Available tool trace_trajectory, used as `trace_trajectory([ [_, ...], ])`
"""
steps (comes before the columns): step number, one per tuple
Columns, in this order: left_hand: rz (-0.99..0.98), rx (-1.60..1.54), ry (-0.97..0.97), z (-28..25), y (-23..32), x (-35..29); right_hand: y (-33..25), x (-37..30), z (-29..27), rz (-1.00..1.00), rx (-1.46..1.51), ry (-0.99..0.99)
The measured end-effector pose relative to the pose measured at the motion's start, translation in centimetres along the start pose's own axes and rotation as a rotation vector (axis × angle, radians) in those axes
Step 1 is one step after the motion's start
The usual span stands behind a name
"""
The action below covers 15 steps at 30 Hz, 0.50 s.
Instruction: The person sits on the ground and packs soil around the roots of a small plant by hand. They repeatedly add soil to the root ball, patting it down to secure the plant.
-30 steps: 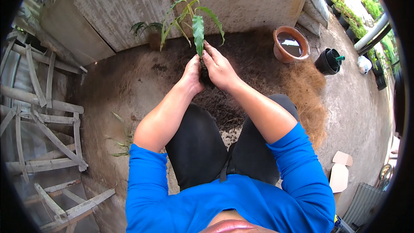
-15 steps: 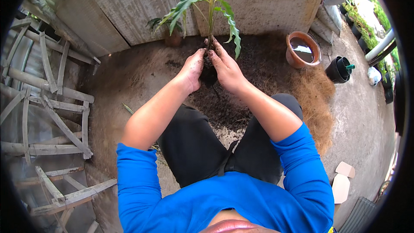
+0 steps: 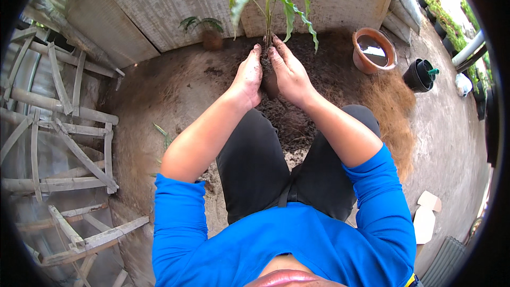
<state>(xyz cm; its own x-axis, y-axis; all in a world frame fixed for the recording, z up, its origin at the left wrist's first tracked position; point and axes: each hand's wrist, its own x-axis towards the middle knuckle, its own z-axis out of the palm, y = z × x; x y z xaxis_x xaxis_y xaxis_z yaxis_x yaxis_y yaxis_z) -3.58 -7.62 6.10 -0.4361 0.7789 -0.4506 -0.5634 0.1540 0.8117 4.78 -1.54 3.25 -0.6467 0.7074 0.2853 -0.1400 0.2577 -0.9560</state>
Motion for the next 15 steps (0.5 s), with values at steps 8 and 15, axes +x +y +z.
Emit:
trace_trajectory([
  [8, -0.009, -0.058, -0.199, 1.7, -0.4, -0.2, -0.6, 0.1, -2.4, 0.062, -0.089, -0.044],
  [15, 0.066, 0.138, -0.123, 2.1, -1.0, -0.3, -1.0, -0.1, -3.3, 0.163, -0.029, -0.185],
])
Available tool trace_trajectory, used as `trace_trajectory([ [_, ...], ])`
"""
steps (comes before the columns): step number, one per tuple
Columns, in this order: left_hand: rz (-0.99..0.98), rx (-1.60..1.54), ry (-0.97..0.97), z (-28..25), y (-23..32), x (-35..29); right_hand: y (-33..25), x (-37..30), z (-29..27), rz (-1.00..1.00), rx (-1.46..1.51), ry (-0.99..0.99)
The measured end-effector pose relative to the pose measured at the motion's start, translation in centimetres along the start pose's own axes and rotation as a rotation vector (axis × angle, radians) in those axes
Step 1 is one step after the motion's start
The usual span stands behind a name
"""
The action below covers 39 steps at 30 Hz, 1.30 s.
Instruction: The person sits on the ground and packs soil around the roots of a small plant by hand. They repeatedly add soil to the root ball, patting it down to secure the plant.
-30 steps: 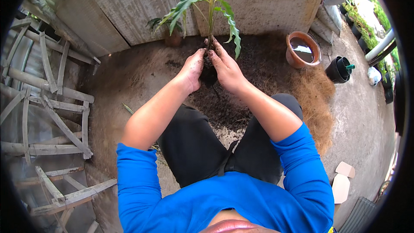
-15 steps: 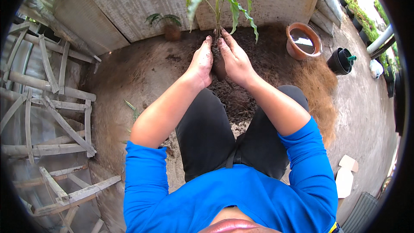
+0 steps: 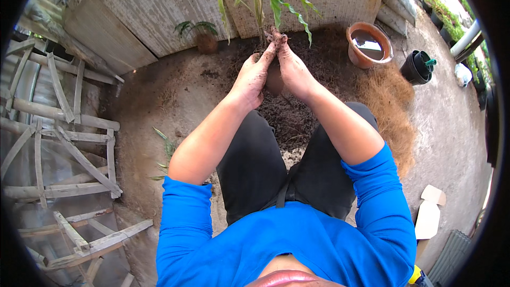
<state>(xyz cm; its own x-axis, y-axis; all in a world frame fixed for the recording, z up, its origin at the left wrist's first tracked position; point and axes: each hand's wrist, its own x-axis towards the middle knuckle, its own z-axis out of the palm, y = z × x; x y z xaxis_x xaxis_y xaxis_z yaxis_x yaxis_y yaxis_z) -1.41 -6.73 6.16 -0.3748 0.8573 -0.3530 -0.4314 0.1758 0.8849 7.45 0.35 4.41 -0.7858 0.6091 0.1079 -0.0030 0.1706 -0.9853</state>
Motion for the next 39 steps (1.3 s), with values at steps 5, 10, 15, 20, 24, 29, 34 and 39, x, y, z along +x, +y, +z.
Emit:
trace_trajectory([
  [5, 0.013, -0.048, -0.025, 0.4, -0.6, 0.3, 0.3, 0.0, -0.4, 0.087, 0.128, -0.019],
  [10, -0.068, -0.147, -0.020, 0.7, -0.3, 0.1, 0.3, 0.0, -0.3, 0.088, 0.419, -0.023],
  [15, -0.059, -0.286, -0.039, 0.9, -0.2, 0.3, -0.7, -0.3, -0.3, -0.084, 0.439, 0.100],
  [20, -0.077, -0.516, -0.104, -0.5, 1.4, 0.7, -3.8, -0.6, -1.7, -0.048, 0.734, 0.077],
  [24, -0.117, -0.769, -0.385, -1.3, 3.3, 0.6, -2.6, 0.0, -4.1, 0.137, 0.782, 0.319],
  [29, -0.110, -1.003, -0.519, -1.6, 5.5, 0.4, -0.5, 1.1, -6.2, 0.408, 0.959, 0.507],
  [34, -0.139, -1.266, -0.467, -3.1, 7.8, 1.3, 0.3, 1.6, -6.3, 0.433, 0.926, 0.522],
  [39, -0.149, -1.394, -0.518, -2.4, 10.2, 1.0, 0.8, 1.4, -4.5, 0.477, 0.823, 0.480],
])
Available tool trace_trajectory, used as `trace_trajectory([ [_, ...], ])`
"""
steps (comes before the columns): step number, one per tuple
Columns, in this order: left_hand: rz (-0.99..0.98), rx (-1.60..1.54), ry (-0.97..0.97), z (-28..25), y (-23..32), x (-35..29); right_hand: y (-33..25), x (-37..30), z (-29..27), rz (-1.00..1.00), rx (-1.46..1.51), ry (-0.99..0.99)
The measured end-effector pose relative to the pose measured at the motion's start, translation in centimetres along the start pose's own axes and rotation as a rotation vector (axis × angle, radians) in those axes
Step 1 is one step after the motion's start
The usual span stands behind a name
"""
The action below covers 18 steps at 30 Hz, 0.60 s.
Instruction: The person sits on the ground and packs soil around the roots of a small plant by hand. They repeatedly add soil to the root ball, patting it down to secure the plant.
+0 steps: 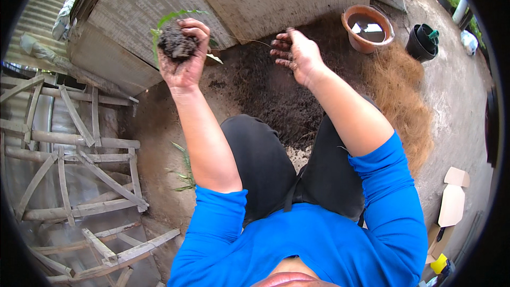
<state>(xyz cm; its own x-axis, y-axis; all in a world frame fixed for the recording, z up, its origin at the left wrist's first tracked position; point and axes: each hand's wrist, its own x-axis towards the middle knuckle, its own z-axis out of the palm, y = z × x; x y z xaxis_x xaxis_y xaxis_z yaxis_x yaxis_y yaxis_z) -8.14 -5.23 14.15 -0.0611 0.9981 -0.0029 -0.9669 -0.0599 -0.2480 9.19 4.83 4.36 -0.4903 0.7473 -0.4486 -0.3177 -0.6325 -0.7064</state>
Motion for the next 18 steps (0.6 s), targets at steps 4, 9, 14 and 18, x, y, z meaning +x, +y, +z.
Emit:
trace_trajectory([
  [4, -0.039, -0.065, -0.059, 1.8, -0.4, 0.1, 1.1, -0.7, 0.8, 0.049, -0.151, -0.086],
  [9, -0.091, -0.121, -0.113, 4.1, -1.4, -1.0, 0.5, -0.6, 0.8, -0.003, -0.146, -0.114],
  [14, -0.070, -0.138, -0.216, 5.8, -0.9, -2.4, 0.4, -0.1, 0.7, -0.036, -0.141, -0.081],
  [18, -0.032, -0.145, -0.271, 6.5, -0.5, -3.7, 0.7, -0.3, 0.7, -0.031, -0.171, -0.077],
])
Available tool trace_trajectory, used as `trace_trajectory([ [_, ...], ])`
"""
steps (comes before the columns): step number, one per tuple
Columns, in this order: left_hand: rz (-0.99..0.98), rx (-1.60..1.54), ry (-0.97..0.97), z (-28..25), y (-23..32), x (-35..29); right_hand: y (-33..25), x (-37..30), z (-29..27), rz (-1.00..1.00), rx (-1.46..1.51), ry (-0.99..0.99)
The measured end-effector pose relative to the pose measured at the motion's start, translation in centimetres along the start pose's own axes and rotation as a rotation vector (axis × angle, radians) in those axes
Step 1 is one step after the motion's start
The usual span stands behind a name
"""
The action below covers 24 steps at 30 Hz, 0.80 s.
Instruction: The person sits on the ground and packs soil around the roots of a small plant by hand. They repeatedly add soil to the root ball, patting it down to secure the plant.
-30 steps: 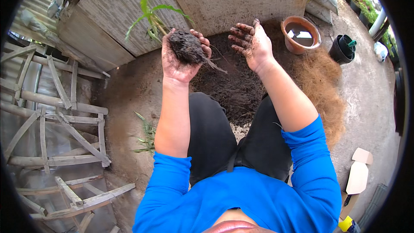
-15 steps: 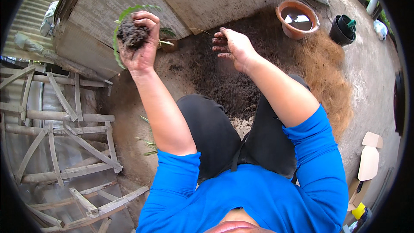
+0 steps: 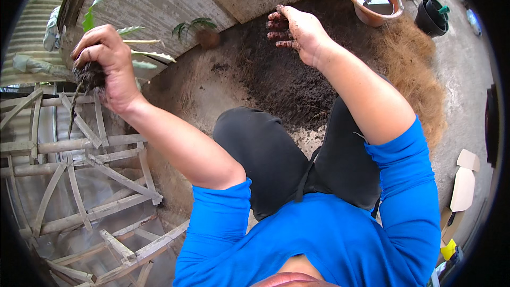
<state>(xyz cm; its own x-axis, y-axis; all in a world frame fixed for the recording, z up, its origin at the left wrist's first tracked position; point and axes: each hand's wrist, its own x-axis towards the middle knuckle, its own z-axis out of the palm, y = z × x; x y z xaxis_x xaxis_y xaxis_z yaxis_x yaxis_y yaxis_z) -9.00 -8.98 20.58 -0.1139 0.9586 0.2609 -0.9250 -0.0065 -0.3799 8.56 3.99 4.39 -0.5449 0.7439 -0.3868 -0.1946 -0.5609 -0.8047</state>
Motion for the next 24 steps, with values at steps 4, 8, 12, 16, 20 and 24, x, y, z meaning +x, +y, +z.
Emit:
trace_trajectory([
  [4, 0.068, 0.019, -0.015, -0.4, -0.1, -2.1, 0.1, 0.2, -0.4, 0.015, -0.004, -0.011],
  [8, 0.121, -0.026, 0.061, -2.0, 1.4, -3.6, 0.2, 0.2, -0.5, 0.020, -0.016, -0.007],
  [12, 0.105, -0.085, 0.136, -4.4, 3.0, -4.0, 0.4, 0.0, -0.5, 0.049, -0.033, 0.004],
  [16, 0.128, -0.122, 0.199, -6.5, 4.2, -3.7, 0.5, -0.2, -0.4, 0.060, -0.053, 0.019],
  [20, 0.069, -0.073, 0.201, -7.8, 4.5, -3.5, 0.7, -0.2, -0.2, 0.074, -0.085, 0.028],
  [24, 0.062, -0.070, 0.207, -8.3, 5.7, -3.7, 1.2, -0.2, 0.5, 0.033, -0.149, 0.004],
])
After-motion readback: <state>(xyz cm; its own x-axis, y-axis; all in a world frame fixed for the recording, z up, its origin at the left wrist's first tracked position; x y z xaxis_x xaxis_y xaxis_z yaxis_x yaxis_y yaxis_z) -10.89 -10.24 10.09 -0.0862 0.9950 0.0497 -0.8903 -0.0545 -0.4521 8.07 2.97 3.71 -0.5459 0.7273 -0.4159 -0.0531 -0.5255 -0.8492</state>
